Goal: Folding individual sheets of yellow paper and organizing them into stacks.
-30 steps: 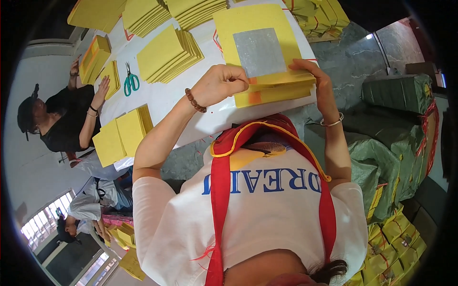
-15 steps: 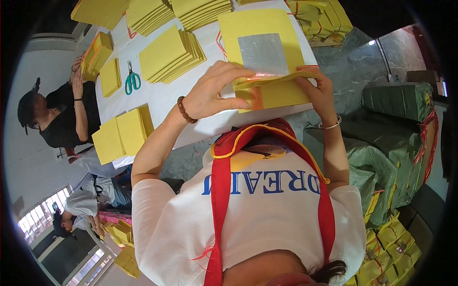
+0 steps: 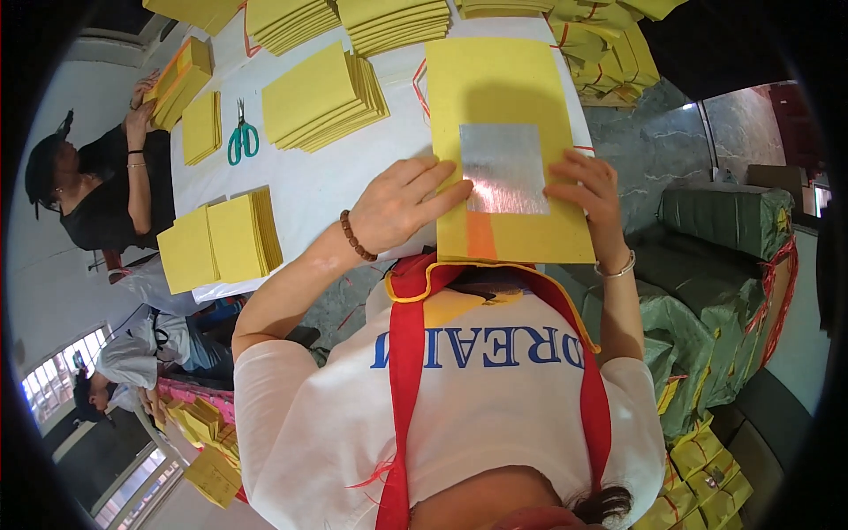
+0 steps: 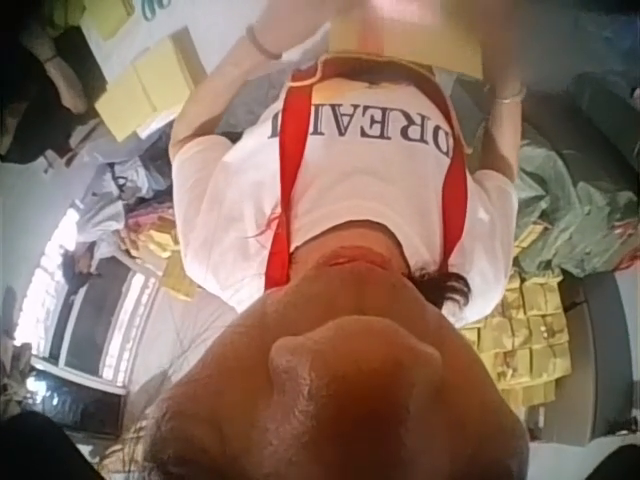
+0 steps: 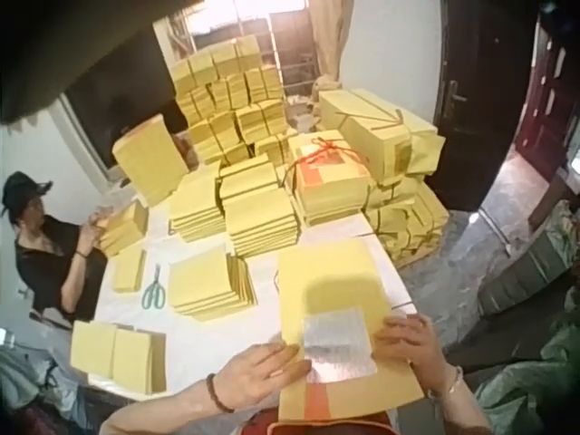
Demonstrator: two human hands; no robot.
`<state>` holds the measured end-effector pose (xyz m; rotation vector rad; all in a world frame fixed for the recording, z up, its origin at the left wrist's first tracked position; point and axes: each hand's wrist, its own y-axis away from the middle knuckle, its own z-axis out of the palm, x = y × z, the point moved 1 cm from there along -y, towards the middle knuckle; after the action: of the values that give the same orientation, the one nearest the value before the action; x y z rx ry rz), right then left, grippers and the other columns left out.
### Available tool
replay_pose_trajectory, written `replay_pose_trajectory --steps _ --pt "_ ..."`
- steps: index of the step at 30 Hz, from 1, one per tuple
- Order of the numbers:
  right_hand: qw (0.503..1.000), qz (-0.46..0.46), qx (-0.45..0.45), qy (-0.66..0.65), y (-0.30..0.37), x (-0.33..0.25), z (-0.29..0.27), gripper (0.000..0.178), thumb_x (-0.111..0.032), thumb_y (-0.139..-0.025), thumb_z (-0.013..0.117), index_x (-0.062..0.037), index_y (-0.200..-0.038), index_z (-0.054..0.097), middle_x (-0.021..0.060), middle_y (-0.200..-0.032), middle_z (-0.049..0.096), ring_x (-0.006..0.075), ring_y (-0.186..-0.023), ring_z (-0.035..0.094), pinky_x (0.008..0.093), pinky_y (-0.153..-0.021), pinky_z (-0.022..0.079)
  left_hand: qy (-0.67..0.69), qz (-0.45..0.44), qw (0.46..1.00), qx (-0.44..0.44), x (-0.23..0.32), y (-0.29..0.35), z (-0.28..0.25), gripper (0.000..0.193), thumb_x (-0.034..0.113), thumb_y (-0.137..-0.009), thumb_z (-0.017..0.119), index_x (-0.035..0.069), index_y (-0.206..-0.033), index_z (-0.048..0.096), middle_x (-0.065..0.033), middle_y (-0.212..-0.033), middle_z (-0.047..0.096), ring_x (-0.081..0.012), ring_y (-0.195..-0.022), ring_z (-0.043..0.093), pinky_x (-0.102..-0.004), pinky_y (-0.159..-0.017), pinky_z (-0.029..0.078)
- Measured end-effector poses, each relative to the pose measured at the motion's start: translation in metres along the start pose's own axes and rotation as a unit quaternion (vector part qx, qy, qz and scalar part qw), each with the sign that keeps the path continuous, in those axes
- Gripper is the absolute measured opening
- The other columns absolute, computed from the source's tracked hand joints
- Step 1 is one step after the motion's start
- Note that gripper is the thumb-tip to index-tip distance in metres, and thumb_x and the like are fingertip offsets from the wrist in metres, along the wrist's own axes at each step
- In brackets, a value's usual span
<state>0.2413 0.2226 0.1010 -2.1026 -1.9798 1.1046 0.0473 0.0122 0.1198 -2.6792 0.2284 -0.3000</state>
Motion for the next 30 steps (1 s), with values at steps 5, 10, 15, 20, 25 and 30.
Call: replay_pose_trajectory --steps 5,10,15,20,25,30 --pt "0.995 0.041 -0.052 -0.073 -0.003 0.000 -0.003 0.020 -0.015 -0.073 0.066 -0.0097 -0.092 0.065 0.0040 -0.094 0.066 0.0227 -0.101 0.058 0.0348 -0.089 0.034 0.169 -0.152 0.973 0.044 -0.002 -0.006 0.000 0.021 0.010 -0.082 0.055 0.003 -0.101 0.062 -0.0129 -0.088 0.060 -0.0251 -0.076 0.058 -0.0326 -0.068 0.048" --pt "0.916 0.276 0.061 -0.284 -0.020 -0.002 0.013 0.021 -0.015 -0.083 0.062 -0.0040 -0.102 0.061 0.0057 -0.092 0.067 0.0137 -0.074 0.060 0.0259 -0.063 0.043 0.261 -0.356 0.897 -0.027 -0.020 -0.021 0.005 0.023 0.015 -0.090 0.049 0.001 -0.106 0.059 -0.0147 -0.072 0.058 -0.0247 -0.062 0.054 -0.0346 -0.057 0.044" --pt "0.904 0.327 0.087 -0.260 -0.029 0.001 0.017 0.030 -0.013 -0.083 0.063 -0.0027 -0.110 0.058 0.0058 -0.088 0.066 0.0073 -0.065 0.054 0.0217 -0.058 0.042 0.424 -0.476 0.770 -0.021 -0.034 -0.026 0.018 0.025 0.017 -0.089 0.052 0.000 -0.106 0.060 -0.0082 -0.067 0.056 -0.0091 -0.059 0.045 -0.0284 -0.054 0.039" --pt "0.923 0.315 0.059 -0.215 -0.034 0.002 0.019 0.039 -0.014 -0.081 0.065 -0.0053 -0.118 0.057 0.0061 -0.083 0.066 0.0046 -0.064 0.051 0.0206 -0.058 0.042 0.474 -0.461 0.750 0.000 -0.042 -0.019 0.028 0.020 0.021 -0.092 0.052 0.003 -0.101 0.057 0.0048 -0.070 0.054 -0.0016 -0.056 0.042 -0.0188 -0.052 0.036" --pt "0.906 0.350 0.077 -0.225 -0.032 0.007 0.027 0.038 -0.014 -0.081 0.065 -0.0076 -0.118 0.059 0.0063 -0.078 0.065 0.0034 -0.061 0.048 0.0204 -0.056 0.042 0.500 -0.483 0.718 0.002 -0.043 -0.025 0.028 0.016 0.019 -0.091 0.055 0.006 -0.099 0.051 0.0045 -0.072 0.056 -0.0006 -0.058 0.045 -0.0186 -0.053 0.036" --pt "0.901 0.356 0.094 -0.230 -0.034 0.009 0.031 0.038 -0.013 -0.081 0.064 -0.0068 -0.118 0.059 0.0046 -0.071 0.063 0.0036 -0.058 0.046 0.0208 -0.054 0.041 0.533 -0.498 0.683 0.032 -0.044 -0.029 0.028 0.018 0.020 -0.091 0.055 0.007 -0.102 0.050 0.0029 -0.072 0.060 -0.0013 -0.058 0.049 -0.0182 -0.052 0.035"
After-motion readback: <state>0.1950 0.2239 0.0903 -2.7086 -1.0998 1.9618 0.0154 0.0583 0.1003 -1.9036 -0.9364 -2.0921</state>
